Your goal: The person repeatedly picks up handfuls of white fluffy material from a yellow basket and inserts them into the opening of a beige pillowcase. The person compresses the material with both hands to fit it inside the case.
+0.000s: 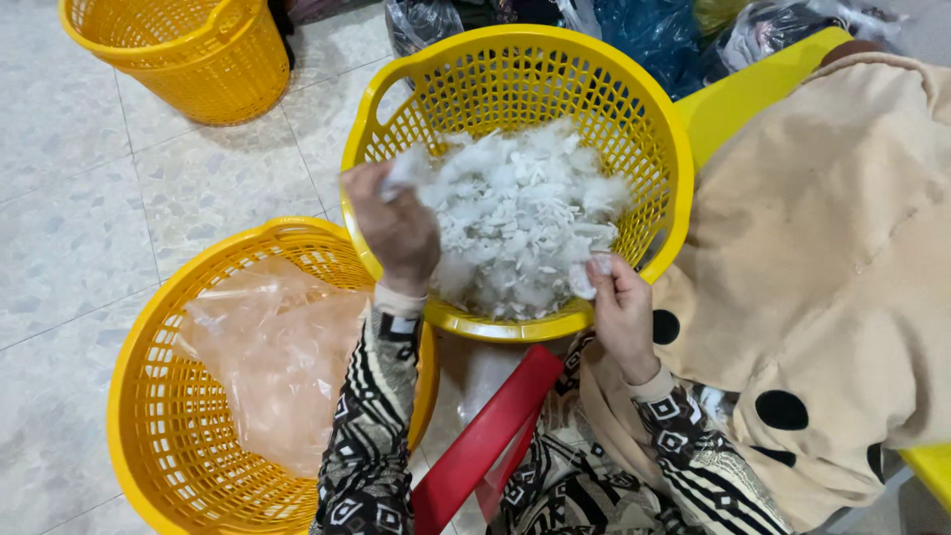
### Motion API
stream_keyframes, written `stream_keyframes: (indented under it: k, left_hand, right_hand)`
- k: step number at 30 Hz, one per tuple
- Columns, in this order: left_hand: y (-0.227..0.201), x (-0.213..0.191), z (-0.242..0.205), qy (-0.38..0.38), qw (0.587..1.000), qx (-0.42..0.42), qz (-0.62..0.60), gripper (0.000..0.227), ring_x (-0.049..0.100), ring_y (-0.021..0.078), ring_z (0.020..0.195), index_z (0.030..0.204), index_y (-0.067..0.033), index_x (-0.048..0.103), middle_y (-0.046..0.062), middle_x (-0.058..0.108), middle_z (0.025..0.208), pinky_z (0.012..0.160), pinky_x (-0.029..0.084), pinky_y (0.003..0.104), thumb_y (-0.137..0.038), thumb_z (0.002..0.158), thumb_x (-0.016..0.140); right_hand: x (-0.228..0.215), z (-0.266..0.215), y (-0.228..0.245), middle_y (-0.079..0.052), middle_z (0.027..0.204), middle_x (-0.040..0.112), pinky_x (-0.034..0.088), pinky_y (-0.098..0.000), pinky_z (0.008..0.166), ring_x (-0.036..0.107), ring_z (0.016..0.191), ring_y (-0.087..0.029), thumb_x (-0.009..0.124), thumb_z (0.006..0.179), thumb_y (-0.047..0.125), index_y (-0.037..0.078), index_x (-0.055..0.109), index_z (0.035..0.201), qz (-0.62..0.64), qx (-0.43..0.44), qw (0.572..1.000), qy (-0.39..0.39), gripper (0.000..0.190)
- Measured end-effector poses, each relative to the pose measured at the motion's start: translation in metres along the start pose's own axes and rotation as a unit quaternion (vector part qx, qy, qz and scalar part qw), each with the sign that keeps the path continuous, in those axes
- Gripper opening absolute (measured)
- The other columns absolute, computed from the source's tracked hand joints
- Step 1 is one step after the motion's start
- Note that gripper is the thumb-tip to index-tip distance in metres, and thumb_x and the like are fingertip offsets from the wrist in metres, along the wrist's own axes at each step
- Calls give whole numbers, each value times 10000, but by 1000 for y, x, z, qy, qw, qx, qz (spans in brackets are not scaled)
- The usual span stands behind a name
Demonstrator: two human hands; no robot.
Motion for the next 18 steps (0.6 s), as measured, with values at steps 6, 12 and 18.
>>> stream_keyframes:
  k: [6, 12, 18]
  left_hand:
    - [5, 86, -81, 464, 870, -82, 146, 762, 258, 561, 1433, 1424, -48, 529, 311, 331, 1557, 1012, 314, 677, -403, 810, 807]
    - [-48, 95, -131, 490, 806, -241, -228, 685, 613, 347, 1331, 1509, -90, 451, 176, 571, 1485, 1044, 527, 411, -400, 932, 650]
    - [-58, 84, -123, 458, 860, -104, -200, 630, 492, 449, 1429, 1569, -61, 408, 273, 472, 1564, 1169, 430, 466, -378, 1058, 595]
  right_hand:
    - [-16, -3, 6, 16, 901, 643, 448, -205, 696, 533, 799, -33, 617, 1054, 76, -1, 677, 1133, -64, 9, 998, -11, 125]
    - [5, -10, 18, -9, 941, 633, 438, -204, 606, 551, 739, -45, 703, 913, 15, 16, 571, 1284, -52, 56, 997, -3, 394]
    - [-2, -6, 90, -82, 1074, 663, 509, -277, 861, 656, 973, -184, 673, 964, -92, -7, 658, 1161, -165, -147, 975, -21, 215]
Point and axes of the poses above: each hand's wrist, its own z-axis towards the middle knuckle, its own x-axis out of the palm, y = z × x, the point moved 8 cm from there along z, towards the middle knuckle
